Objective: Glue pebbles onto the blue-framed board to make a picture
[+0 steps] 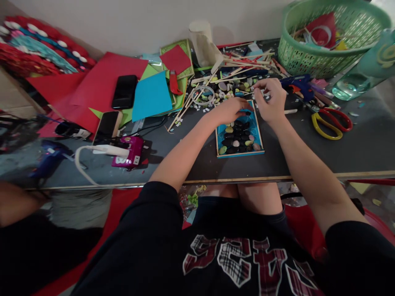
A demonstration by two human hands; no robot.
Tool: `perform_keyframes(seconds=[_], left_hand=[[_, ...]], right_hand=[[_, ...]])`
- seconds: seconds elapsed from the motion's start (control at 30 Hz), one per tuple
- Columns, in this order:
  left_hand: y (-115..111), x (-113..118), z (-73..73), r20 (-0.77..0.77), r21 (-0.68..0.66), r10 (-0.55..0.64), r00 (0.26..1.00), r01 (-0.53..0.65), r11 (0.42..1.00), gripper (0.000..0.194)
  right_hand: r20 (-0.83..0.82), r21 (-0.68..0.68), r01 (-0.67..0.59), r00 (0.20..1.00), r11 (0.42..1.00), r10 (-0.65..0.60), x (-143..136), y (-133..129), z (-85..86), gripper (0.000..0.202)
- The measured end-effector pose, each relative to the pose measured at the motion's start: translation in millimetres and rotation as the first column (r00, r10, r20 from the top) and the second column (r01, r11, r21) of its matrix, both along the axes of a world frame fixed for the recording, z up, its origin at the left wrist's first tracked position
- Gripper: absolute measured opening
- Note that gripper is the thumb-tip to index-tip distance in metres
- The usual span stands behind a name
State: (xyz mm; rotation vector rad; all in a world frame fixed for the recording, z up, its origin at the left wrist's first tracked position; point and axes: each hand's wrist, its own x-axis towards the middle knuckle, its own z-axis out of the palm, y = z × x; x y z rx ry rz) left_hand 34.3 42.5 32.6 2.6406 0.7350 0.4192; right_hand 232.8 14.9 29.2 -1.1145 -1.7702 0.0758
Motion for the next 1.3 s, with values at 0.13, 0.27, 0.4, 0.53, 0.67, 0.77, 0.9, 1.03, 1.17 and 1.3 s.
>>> perform_keyframes(seconds=[0.13,0.27,0.4,0.53,0.67,0.77,0.9,1.03,1.17,1.3], left_hand=[[-4,0,-0.8,-0.034,-0.003,0.011,0.999,-0.011,1.0,0.029],[-8,-7,4.8,-0.055,-0.149,0.019,0.998,-0.027,0.988,0.022],[-10,-11,7.5,-0.027,-0.223,-0.014,1.0,0.008,0.975,0.025],[-11,-8,5.4,-0.003,-0.203,-0.006,1.0,0.005,0.979,0.026],[-8,-6,4.8,0.007,-0.185,0.001,1.0,0.001,0.983,0.025],[-6,-7,6.9,0.005,-0.212,-0.01,1.0,0.011,0.977,0.023],[-7,-8,10.0,-0.029,-0.265,-0.024,0.999,0.015,0.964,0.024],[-11,-5,9.8,-0.019,-0.287,0.048,0.999,-0.052,0.957,0.023],[-14,-6,8.1,0.013,-0.282,0.054,0.998,-0.048,0.958,0.023],[-16,-7,5.7,0.05,-0.266,0.114,0.992,-0.096,0.959,0.021]], right_hand=[[0.012,0.023,0.016,1.0,1.0,-0.017,0,-2,1.6,0.049],[0.049,0.003,0.005,0.999,1.0,-0.006,-1,-2,2.0,0.042],[0.051,-0.023,-0.011,0.999,1.0,0.012,-2,-2,2.0,0.039],[0.058,-0.025,-0.005,0.998,1.0,0.007,-2,-3,2.1,0.039],[0.075,-0.033,-0.016,0.997,0.999,0.019,-1,-2,1.0,0.037],[0.066,-0.062,-0.042,0.997,0.997,0.046,-1,-1,-0.3,0.036],[0.046,-0.084,-0.057,0.997,0.995,0.061,-1,-1,-0.6,0.033],[0.04,-0.052,-0.057,0.997,0.997,0.059,-3,-2,1.0,0.03],[0.038,-0.034,-0.044,0.998,0.998,0.045,-4,-2,2.1,0.031],[0.033,-0.042,-0.046,0.998,0.998,0.047,-3,-2,2.0,0.031]])
